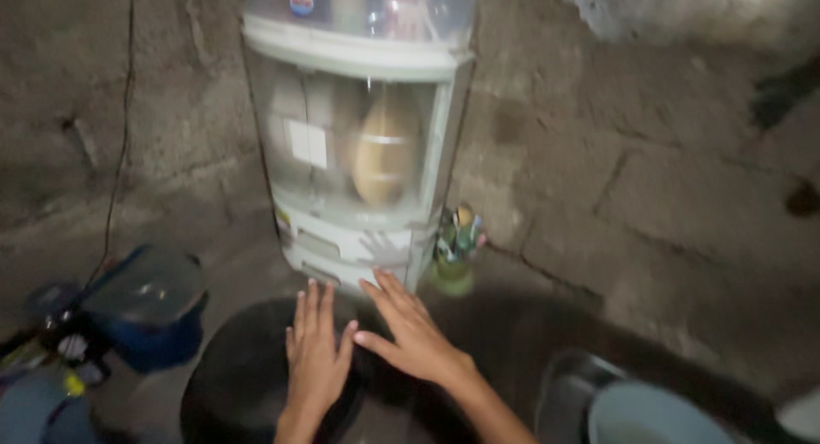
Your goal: The person takes plates, bowls, a mug, and cutlery from a dish cabinet and organizes them on a dining table before portioning food from plastic bags into a bowl.
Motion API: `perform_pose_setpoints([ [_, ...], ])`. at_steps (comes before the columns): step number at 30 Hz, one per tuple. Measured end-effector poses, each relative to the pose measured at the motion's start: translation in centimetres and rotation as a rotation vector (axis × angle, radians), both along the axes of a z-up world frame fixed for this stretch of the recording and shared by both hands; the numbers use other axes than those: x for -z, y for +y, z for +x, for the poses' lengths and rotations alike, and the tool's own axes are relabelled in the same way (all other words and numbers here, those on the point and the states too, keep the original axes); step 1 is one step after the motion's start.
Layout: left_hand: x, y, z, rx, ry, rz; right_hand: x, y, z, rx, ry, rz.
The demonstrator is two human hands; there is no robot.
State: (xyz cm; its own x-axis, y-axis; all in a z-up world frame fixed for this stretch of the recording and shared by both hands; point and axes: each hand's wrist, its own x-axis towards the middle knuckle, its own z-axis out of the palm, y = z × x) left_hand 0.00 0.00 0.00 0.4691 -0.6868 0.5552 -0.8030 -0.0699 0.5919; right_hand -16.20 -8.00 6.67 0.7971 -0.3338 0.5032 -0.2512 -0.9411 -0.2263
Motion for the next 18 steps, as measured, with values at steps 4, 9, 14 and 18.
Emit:
perform_pose_setpoints([
  [4,-1.3,-6.9,5.4,0.016,-0.015,-0.193,-2.7,-4.9,4.3,-0.128,-0.080,0.014],
  [9,-3.6,-15.6,12.7,0.051,-0.044,-0.465,-5.9,-9.3,9.0,-0.199,-0.098,0.065],
  [14,-6.7,-23.3,19.3,0.041,0.041,-0.441,-8.5,-14.0,13.9,-0.195,-0.082,0.076],
  [18,-8.4,-27.7,23.7,0.044,0.089,-0.501,-9.6,-17.2,18.6,-0.150,-0.038,0.108],
])
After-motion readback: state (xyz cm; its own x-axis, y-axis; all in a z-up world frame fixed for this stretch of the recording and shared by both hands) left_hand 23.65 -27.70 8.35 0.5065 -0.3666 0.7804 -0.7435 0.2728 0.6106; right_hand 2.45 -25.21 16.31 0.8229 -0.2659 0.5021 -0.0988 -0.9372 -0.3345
